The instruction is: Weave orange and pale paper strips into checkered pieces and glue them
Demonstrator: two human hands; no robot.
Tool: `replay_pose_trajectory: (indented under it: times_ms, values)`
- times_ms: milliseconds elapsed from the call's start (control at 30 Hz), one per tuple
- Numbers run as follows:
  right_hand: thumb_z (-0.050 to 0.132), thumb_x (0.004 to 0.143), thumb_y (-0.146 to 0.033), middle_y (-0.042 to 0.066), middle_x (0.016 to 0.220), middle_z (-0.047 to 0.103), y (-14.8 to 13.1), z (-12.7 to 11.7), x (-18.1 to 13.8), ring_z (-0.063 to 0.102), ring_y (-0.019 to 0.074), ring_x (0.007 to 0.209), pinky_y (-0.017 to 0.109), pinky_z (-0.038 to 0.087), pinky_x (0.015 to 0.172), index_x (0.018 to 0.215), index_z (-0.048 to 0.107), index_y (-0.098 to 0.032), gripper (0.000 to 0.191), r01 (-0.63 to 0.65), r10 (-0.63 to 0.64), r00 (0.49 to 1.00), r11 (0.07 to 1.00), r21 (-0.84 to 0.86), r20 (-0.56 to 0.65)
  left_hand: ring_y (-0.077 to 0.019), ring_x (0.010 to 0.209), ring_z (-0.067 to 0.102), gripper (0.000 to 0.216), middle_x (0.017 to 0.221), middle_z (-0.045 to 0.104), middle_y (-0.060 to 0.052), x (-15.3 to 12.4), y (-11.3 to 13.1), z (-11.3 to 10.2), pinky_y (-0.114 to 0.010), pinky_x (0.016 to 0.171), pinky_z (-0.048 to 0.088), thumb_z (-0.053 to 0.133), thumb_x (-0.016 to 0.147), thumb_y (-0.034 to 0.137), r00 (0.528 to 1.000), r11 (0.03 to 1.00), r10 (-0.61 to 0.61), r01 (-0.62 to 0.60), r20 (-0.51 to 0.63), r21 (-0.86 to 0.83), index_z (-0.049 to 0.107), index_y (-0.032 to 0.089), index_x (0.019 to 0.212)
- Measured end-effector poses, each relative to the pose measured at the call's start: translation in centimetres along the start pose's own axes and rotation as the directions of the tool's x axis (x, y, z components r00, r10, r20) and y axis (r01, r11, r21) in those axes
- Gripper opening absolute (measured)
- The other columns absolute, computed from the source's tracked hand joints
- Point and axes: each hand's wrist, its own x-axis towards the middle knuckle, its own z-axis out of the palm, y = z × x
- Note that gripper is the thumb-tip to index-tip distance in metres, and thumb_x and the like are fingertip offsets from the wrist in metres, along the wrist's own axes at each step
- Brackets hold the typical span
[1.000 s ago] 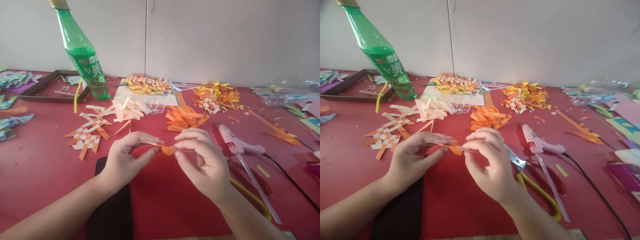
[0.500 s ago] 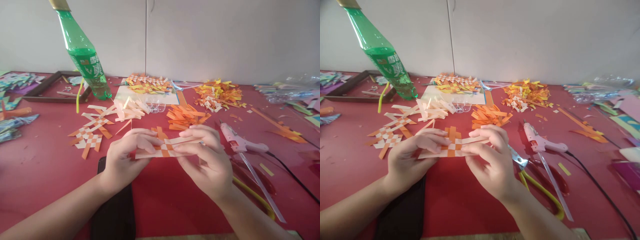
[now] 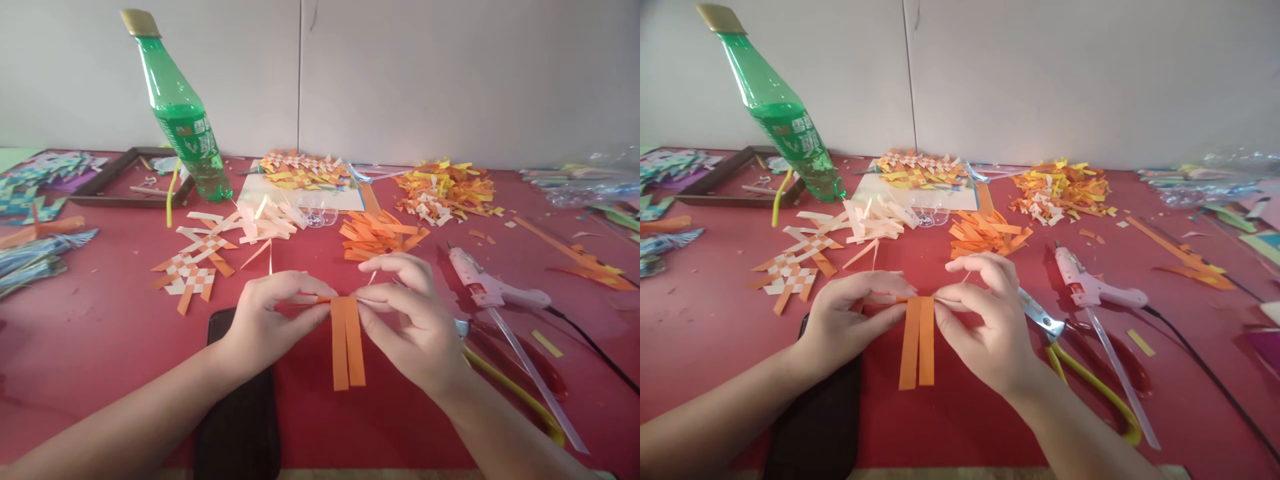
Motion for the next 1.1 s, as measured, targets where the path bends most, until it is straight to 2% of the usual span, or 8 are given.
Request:
replay_pose_trajectory:
  times_ms: [100, 267, 367, 433, 567, 733, 1000, 1100]
  values:
    - [0.066, 0.082, -0.016, 0.007, 0.108, 0.062, 0.08, 0.16, 0.01, 0.054, 0.0265, 0.113, 0.043, 0.058, 0.08, 0.096, 0.069, -0.028, 0.018, -0.013, 0.013, 1.0, 1.0, 0.026, -0.009, -0.0178, 0.08, 0.074, 0.008, 0.084, 0.078, -0.004, 0.09, 0.09, 0.07, -0.026, 0.077, 0.061, 0.072, 0.081, 0.028, 0.996, 0.996, -0.091, 0.091, -0.026, -0.003, 0.074, 0.02, 0.081]
    - [0.067, 0.083, -0.017, 0.006, 0.106, 0.064, 0.06, -0.05, 0.17, 0.055, 0.0265, 0.112, 0.05, 0.051, 0.093, 0.091, 0.07, -0.027, 0.014, 0.031, -0.031, 0.999, 0.999, -0.031, -0.014, -0.0165, 0.075, 0.073, 0.007, 0.082, 0.078, -0.004, 0.21, 0.01, 0.07, -0.023, 0.07, 0.06, 0.072, 0.079, 0.025, 0.994, 0.993, -0.111, 0.11, -0.02, -0.046, 0.074, 0.019, 0.079]
    - [0.067, 0.084, -0.018, 0.006, 0.106, 0.064, -0.01, -0.11, 0.19, 0.055, 0.0265, 0.112, 0.051, 0.048, 0.097, 0.088, 0.07, -0.027, 0.01, 0.041, -0.041, 0.999, 0.998, -0.04, -0.009, -0.0161, 0.075, 0.073, 0.007, 0.081, 0.077, -0.004, 0.27, -0.05, 0.1, -0.022, 0.069, 0.059, 0.072, 0.08, 0.025, 0.99, 0.985, -0.137, 0.139, 0.023, -0.1, 0.072, 0.018, 0.078]
    - [0.068, 0.083, -0.02, 0.006, 0.104, 0.064, -0.09, -0.06, 0.2, 0.055, 0.0263, 0.111, 0.049, 0.049, 0.094, 0.083, 0.07, -0.026, 0.006, 0.026, -0.027, 1.0, 0.999, -0.033, -0.009, -0.0167, 0.075, 0.073, 0.013, 0.08, 0.077, -0.004, 0.28, -0.17, 0.18, -0.023, 0.07, 0.058, 0.073, 0.08, 0.03, 0.974, 0.962, -0.208, 0.22, 0.09, -0.159, 0.071, 0.018, 0.081]
    - [0.067, 0.084, -0.023, 0.006, 0.098, 0.064, -0.34, 0.05, 0.3, 0.057, 0.0241, 0.104, 0.045, 0.053, 0.087, 0.075, 0.067, -0.024, 0.009, -0.047, 0.047, 0.999, 0.998, 0.033, -0.008, -0.0169, 0.074, 0.072, 0.027, 0.081, 0.075, -0.004, 0.37, -0.41, 0.32, -0.024, 0.068, 0.056, 0.073, 0.08, 0.043, 0.914, 0.888, -0.355, 0.395, 0.196, -0.235, 0.068, 0.017, 0.084]
    - [0.067, 0.085, -0.028, 0.006, 0.095, 0.063, -0.46, -0.02, 0.34, 0.06, 0.0231, 0.1, 0.045, 0.053, 0.088, 0.07, 0.067, -0.023, 0.015, -0.178, 0.172, 0.984, 0.976, 0.122, 0.056, -0.0118, 0.062, 0.065, 0.031, 0.072, 0.071, -0.001, 0.66, -0.12, 0.18, -0.021, 0.06, 0.051, 0.07, 0.082, 0.047, 0.875, 0.865, -0.415, 0.464, 0.251, -0.189, 0.069, 0.017, 0.079]
    - [0.065, 0.085, -0.039, 0.003, 0.083, 0.057, -0.52, -0.34, 0.54, 0.061, 0.0178, 0.083, 0.034, 0.051, 0.072, 0.057, 0.057, -0.02, 0.035, -0.4, 0.363, 0.913, 0.884, 0.242, 0.185, -0.0072, 0.052, 0.051, 0.029, 0.061, 0.062, 0.002, 0.8, -0.14, 0.11, -0.018, 0.051, 0.039, 0.075, 0.077, 0.043, 0.86, 0.823, -0.468, 0.508, 0.204, -0.253, 0.066, 0.016, 0.072]
    - [0.057, 0.09, -0.043, 0.004, 0.079, 0.059, -0.06, -0.71, 0.54, 0.06, 0.0199, 0.09, 0.034, 0.051, 0.075, 0.056, 0.06, -0.021, 0.041, -0.418, 0.37, 0.908, 0.825, 0.38, 0.196, -0.0065, 0.049, 0.042, 0.033, 0.056, 0.054, 0.004, 0.74, -0.39, 0.13, -0.019, 0.048, 0.031, 0.073, 0.078, 0.047, 0.866, 0.835, -0.469, 0.498, 0.173, -0.232, 0.065, 0.016, 0.071]
